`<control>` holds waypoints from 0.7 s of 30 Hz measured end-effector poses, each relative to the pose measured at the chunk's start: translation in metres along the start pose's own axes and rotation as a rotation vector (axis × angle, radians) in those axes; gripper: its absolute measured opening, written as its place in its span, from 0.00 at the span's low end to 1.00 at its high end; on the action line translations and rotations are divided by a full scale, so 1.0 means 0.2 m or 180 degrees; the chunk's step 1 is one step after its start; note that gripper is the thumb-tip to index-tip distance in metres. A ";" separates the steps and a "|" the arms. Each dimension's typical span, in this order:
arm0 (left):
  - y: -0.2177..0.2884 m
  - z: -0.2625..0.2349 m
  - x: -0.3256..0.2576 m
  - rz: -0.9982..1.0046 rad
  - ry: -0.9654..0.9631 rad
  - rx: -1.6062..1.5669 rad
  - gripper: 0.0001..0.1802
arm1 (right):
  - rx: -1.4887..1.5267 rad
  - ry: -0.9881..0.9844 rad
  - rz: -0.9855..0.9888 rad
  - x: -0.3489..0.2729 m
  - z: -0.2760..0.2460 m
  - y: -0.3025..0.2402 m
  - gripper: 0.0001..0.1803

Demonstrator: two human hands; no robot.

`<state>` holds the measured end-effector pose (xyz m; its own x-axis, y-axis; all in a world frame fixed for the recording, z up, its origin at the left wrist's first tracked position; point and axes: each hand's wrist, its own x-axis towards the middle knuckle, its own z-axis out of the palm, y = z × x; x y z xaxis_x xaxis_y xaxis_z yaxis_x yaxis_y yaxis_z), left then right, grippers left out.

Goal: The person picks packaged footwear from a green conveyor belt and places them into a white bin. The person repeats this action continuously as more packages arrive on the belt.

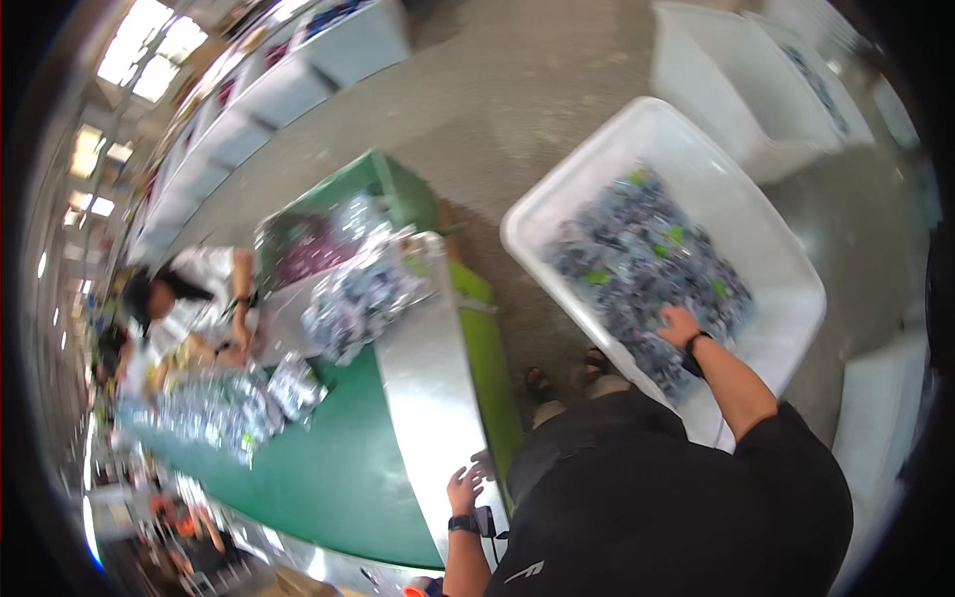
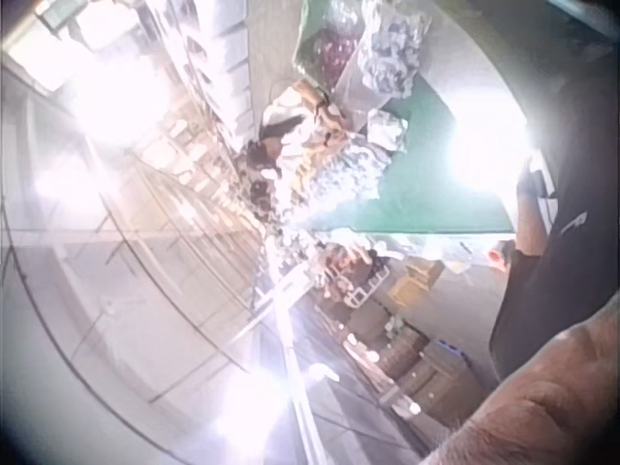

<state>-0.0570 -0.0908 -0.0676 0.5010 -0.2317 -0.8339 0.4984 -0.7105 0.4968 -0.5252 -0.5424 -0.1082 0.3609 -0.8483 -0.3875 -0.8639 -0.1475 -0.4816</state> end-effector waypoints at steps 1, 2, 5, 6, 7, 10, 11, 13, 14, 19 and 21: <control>-0.01 0.00 0.01 0.0056 -0.0021 -0.0033 0.30 | -0.0186 -0.0047 0.0007 0.00 0.04 0.03 0.26; -0.02 -0.01 0.02 0.0029 0.0011 -0.0018 0.30 | -0.0049 -0.0145 0.0302 0.00 0.08 0.06 0.24; -0.02 -0.02 0.08 0.0175 0.0082 -0.0209 0.29 | -0.0032 0.0020 0.0258 -0.03 0.21 0.16 0.23; -0.02 -0.02 0.10 0.0275 0.0146 -0.0326 0.29 | -0.0047 -0.0015 0.0254 -0.04 0.24 0.20 0.20; -0.01 -0.03 0.13 0.0309 0.0137 -0.0344 0.27 | -0.0057 -0.0113 0.0210 -0.04 0.26 0.23 0.18; -0.01 -0.07 0.25 0.0480 0.0209 -0.0326 0.23 | -0.0206 -0.0055 0.0263 -0.04 0.35 0.27 0.19; -0.02 -0.08 0.28 0.0531 0.0275 -0.0417 0.22 | -0.0077 0.0086 0.0180 -0.03 0.39 0.26 0.19; -0.03 -0.11 0.34 0.0787 0.0327 -0.0209 0.24 | -0.0294 0.0021 -0.0033 0.01 0.43 0.24 0.19; -0.02 -0.13 0.37 0.0664 0.0372 -0.0144 0.24 | -0.0186 0.0049 -0.0066 0.03 0.46 0.22 0.18; 0.00 -0.26 0.42 0.0711 0.0516 0.0018 0.22 | 0.0491 0.0122 -0.0115 0.15 0.58 0.12 0.16; 0.02 -0.29 0.44 0.0697 0.0532 -0.0125 0.20 | 0.0525 0.0084 -0.0094 0.24 0.62 0.07 0.17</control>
<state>0.0304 -0.0760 -0.1258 0.7079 -0.2619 -0.6560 0.3908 -0.6284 0.6726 -0.4759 -0.5211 -0.2304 0.3739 -0.8583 -0.3515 -0.7830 -0.0889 -0.6157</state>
